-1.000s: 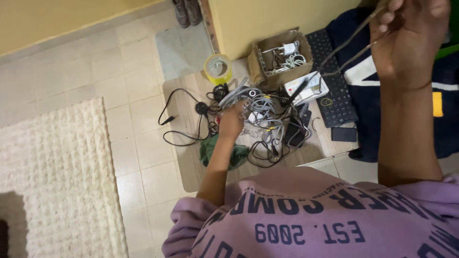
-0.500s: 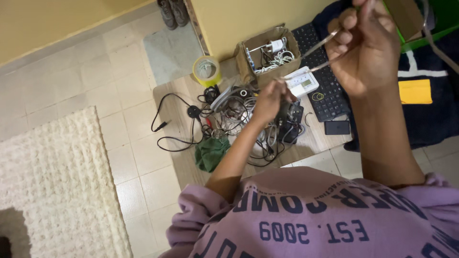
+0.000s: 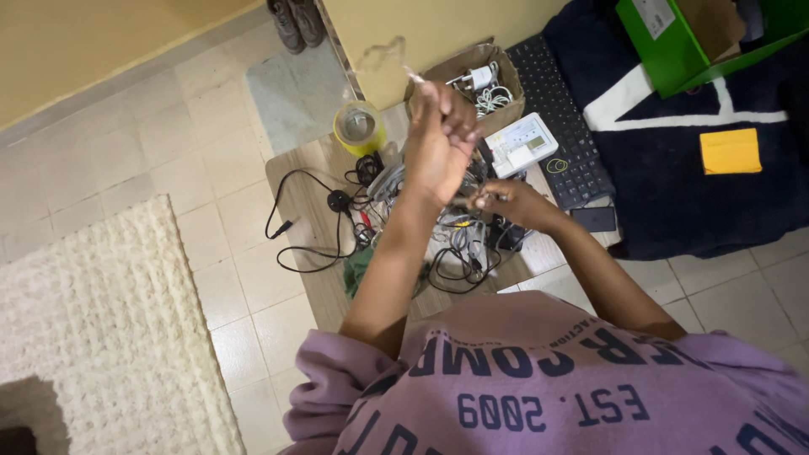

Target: The person untangles and wipes various electronic cables on a table using a green cloth.

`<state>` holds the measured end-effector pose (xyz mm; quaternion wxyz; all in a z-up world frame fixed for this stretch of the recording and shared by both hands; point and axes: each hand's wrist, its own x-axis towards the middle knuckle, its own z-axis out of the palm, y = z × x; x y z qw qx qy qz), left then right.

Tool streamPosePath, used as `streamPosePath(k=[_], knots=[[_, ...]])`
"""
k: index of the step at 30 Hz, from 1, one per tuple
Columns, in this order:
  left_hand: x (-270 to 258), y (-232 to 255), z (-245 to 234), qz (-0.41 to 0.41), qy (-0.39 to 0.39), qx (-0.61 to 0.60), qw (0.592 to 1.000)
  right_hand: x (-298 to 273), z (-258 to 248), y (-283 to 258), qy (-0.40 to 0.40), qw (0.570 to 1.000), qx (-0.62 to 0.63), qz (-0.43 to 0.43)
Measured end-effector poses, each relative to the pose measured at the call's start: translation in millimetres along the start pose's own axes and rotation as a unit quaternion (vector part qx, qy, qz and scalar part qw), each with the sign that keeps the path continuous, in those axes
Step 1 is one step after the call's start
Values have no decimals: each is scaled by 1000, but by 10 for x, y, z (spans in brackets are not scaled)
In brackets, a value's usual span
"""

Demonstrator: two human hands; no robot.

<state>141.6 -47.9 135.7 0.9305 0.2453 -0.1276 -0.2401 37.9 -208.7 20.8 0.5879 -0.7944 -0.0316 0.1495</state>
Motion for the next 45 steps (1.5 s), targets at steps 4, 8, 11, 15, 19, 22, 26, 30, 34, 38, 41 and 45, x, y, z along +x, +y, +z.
streamPosePath(k=[4, 8, 11, 15, 19, 22, 26, 30, 34, 38, 41, 45], knots=[[-4, 335, 2, 38, -26, -9, 999, -16, -46, 217, 14, 999, 35, 24], [-103, 576, 164, 43, -21, -33, 998, -107, -48, 256, 58, 998, 2, 19], [-177, 699, 298, 44, -20, -32, 998, -183, 46, 286, 61, 996, 29, 50], [-323, 750, 399, 37, -19, -31, 999, -251, 181, 249, 35, 989, 117, 79], [-499, 752, 456, 46, -51, -8, 998, -196, 172, -34, 0, 993, 101, 56], [-671, 704, 524, 47, -59, -30, 997, -211, 142, -302, -24, 990, 139, 31], [-915, 622, 579, 60, -19, -51, 997, -249, 145, -527, -75, 979, 186, 41], [-1175, 498, 488, 129, 40, -36, 990, -254, 350, -420, -184, 953, 238, -33], [-1560, 401, 255, 182, 105, -25, 977, -299, 706, -407, -209, 959, 189, -20], [-2220, 303, -107, 239, 182, 123, 946, -397, 1004, -632, -277, 953, 93, -75], [-2651, 95, -266, 231, 263, 152, 924, -472, 1204, -859, -303, 941, 142, 45], [-3055, -75, -252, 192, 330, 280, 881, -434, 1433, -969, -266, 960, 26, -76]])
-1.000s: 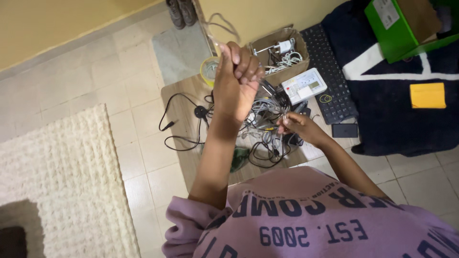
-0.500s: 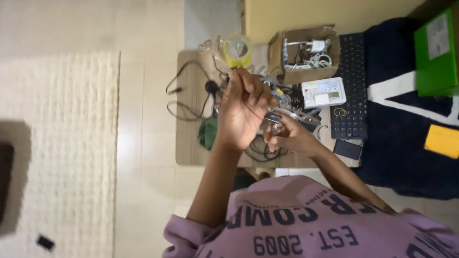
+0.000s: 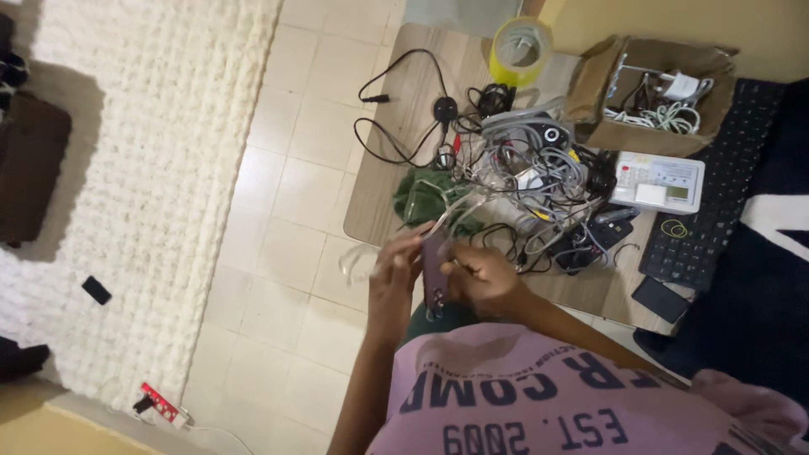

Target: The person untangles and wipes various electronic cables on a table using a green cloth.

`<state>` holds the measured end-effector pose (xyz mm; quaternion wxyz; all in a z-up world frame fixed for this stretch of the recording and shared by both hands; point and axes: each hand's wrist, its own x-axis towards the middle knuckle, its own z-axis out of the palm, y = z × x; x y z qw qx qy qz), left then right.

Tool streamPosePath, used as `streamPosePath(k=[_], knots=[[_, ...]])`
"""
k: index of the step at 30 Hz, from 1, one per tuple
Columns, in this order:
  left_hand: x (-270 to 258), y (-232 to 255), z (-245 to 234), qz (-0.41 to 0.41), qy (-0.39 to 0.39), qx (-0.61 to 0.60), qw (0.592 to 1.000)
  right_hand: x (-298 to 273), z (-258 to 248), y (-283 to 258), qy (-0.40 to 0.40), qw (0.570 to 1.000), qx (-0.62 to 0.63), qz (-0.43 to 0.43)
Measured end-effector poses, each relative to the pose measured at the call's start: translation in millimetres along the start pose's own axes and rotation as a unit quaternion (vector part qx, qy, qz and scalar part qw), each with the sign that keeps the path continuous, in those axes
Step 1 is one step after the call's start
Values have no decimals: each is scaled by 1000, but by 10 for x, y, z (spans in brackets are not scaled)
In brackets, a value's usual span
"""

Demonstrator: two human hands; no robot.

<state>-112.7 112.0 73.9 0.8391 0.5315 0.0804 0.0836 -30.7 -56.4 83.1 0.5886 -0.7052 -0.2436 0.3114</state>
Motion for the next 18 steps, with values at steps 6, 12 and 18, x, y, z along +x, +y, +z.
streamPosePath(k=[6, 12, 18], knots=[[-276, 89, -25, -9, 77, -64, 995, 124, 375, 14, -12, 984, -152, -88], [-290, 254, -445, -6, 138, -238, 961, 471, 715, -1, -119, 989, -59, 72], [-69, 394, -1035, -165, 197, -194, 947, 700, 946, 169, -213, 960, 29, 178]])
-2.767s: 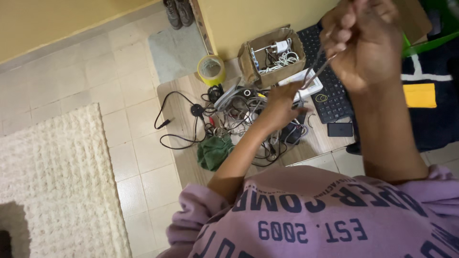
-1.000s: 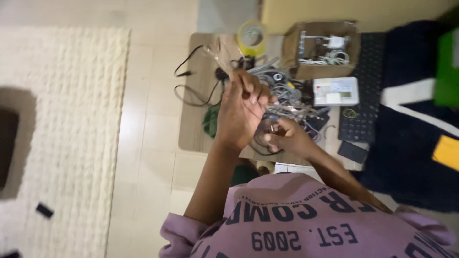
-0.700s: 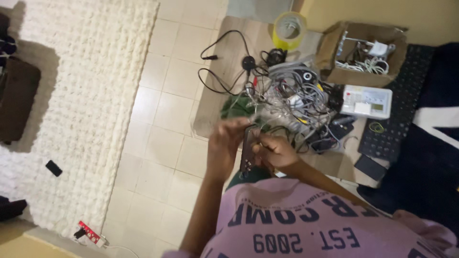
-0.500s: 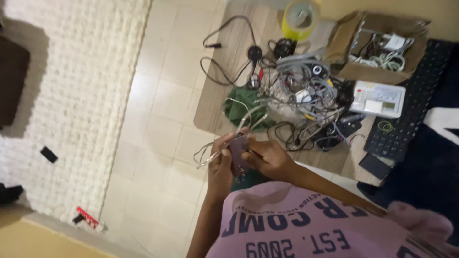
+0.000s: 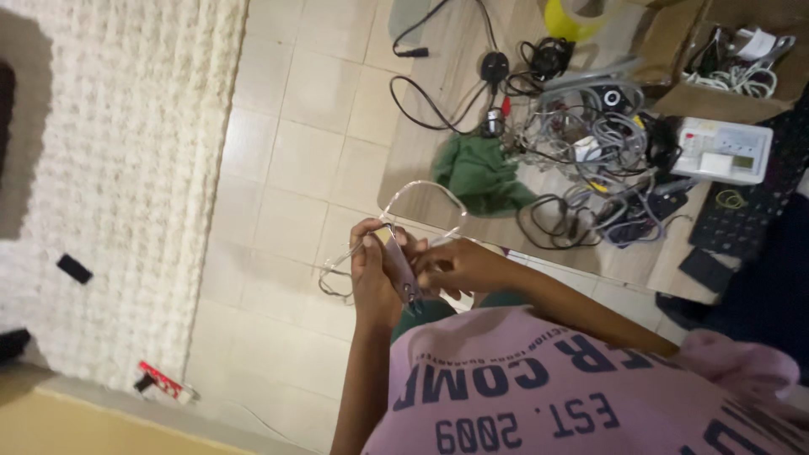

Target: The person untangles and wipes various electronic cables on a table using a green cloth.

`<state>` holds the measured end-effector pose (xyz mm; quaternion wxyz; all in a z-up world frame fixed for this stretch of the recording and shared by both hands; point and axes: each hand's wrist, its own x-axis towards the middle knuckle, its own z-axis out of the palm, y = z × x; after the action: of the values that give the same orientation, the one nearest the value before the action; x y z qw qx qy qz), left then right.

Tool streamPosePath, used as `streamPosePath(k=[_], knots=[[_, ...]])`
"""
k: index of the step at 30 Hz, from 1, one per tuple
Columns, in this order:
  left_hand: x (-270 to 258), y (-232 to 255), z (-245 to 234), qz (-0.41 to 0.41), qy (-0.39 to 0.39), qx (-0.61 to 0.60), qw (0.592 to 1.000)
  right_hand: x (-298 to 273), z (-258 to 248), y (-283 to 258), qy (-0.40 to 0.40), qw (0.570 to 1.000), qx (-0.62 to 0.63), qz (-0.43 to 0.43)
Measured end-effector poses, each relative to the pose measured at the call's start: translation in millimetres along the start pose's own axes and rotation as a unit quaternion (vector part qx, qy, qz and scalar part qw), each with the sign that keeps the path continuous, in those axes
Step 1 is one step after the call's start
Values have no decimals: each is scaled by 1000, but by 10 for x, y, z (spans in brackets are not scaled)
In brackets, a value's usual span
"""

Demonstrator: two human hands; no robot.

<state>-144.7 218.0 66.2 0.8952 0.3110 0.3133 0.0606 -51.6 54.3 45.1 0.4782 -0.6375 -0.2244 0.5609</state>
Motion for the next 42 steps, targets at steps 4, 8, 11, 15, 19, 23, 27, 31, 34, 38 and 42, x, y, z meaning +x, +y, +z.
streamPosePath(k=[4, 8, 11, 15, 19, 23, 27, 31, 34, 38, 42], knots=[[279, 185, -425, -31, -21, 56, 998, 322, 95, 9, -2, 998, -21, 66], [467, 189, -828, -65, -46, 27, 996, 594, 248, 276, 127, 968, -152, 151], [605, 259, -1117, -97, -41, 79, 991, 730, 273, 531, 229, 931, -275, 70], [783, 388, -1389, -101, -76, 158, 979, 937, 322, 895, 195, 958, -163, 135], [819, 489, -1372, -232, -5, 149, 961, 1012, 528, 1452, 231, 953, -145, 129], [809, 542, -1393, -257, 2, 186, 948, 893, 662, 1632, 272, 945, -176, 45], [739, 496, -1569, -248, -55, 262, 931, 737, 549, 1303, 417, 863, -257, 125], [732, 359, -1676, -275, -61, 273, 920, 573, 110, 647, 553, 732, -398, 15], [796, 264, -1680, -300, -34, 254, 919, 663, -174, 512, 551, 680, -483, 3], [885, 109, -1765, -285, -34, 216, 933, 744, -408, 780, 475, 762, -426, 116], [938, -92, -1939, -301, -16, 187, 935, 550, -433, 761, 478, 803, -356, -24]])
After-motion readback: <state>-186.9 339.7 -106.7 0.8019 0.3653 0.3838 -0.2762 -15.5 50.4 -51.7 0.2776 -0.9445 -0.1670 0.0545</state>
